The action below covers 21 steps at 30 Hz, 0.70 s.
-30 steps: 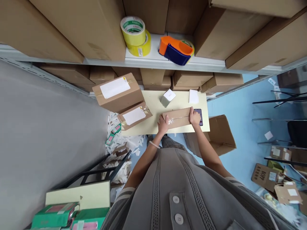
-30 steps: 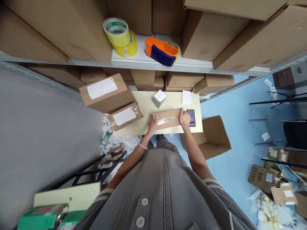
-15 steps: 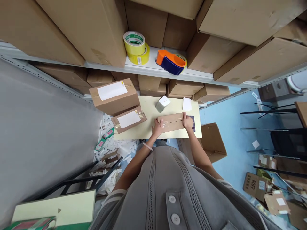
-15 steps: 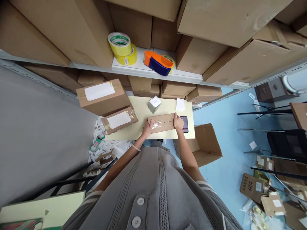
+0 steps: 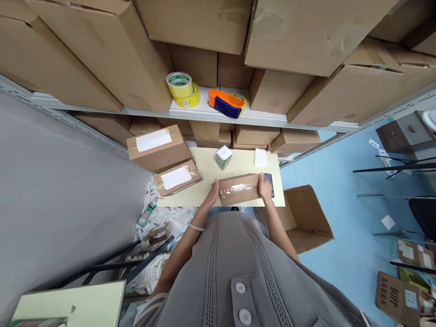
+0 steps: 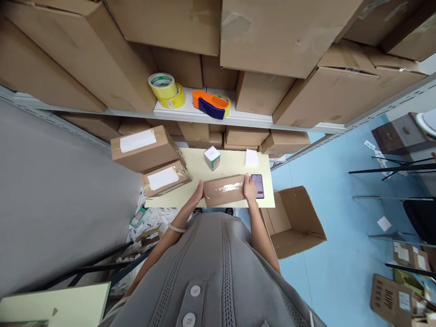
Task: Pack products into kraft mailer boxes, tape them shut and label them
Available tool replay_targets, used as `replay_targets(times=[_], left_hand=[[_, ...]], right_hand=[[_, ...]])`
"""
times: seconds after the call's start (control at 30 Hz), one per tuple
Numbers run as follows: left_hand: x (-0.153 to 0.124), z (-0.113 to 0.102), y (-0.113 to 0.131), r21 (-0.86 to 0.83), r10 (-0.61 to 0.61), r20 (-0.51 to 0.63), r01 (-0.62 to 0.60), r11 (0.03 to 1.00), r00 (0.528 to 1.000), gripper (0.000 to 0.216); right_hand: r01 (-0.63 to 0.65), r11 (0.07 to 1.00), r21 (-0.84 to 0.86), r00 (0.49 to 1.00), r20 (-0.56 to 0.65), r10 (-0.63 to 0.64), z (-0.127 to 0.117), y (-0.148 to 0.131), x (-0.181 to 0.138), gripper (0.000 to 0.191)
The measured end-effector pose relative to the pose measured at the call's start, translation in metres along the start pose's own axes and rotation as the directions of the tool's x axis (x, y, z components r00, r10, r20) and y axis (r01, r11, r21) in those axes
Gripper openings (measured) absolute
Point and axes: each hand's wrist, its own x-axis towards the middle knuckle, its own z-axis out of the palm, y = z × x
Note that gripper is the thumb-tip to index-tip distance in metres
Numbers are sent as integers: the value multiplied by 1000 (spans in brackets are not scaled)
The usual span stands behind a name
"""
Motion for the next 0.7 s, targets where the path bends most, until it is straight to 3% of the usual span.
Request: replay_targets(times=[0.07, 0.13, 0.27, 0.33, 0.4, 0.7], left_hand=[[-15, -1, 14, -82, -2, 29, 4, 997, 1000, 77], [-28, -1, 32, -146, -5, 1, 5, 989, 1000, 80], [-39, -4, 60, -197, 28, -66, -41, 980, 997, 82], [-34, -7, 66, -215, 56, -63, -68, 974, 996, 83], [-27, -10, 67, -220, 67, -57, -78, 972, 996, 81], [-9, -20, 39, -166, 74, -83, -87, 982, 994, 70]], right_hand=[[-116, 974, 194, 991, -37, 125, -9, 12, 0, 67], [-175, 880, 442, 972, -67, 227, -20, 22, -2, 72], [-77, 574, 815, 965, -85, 250, -44, 31, -7, 63], [-37, 470, 882, 971, -79, 224, -53, 31, -9, 61], [-42, 429, 902, 976, -55, 210, -55, 32, -10, 61], [-207, 414, 886, 961, 105, 257, -16, 36, -15, 56]])
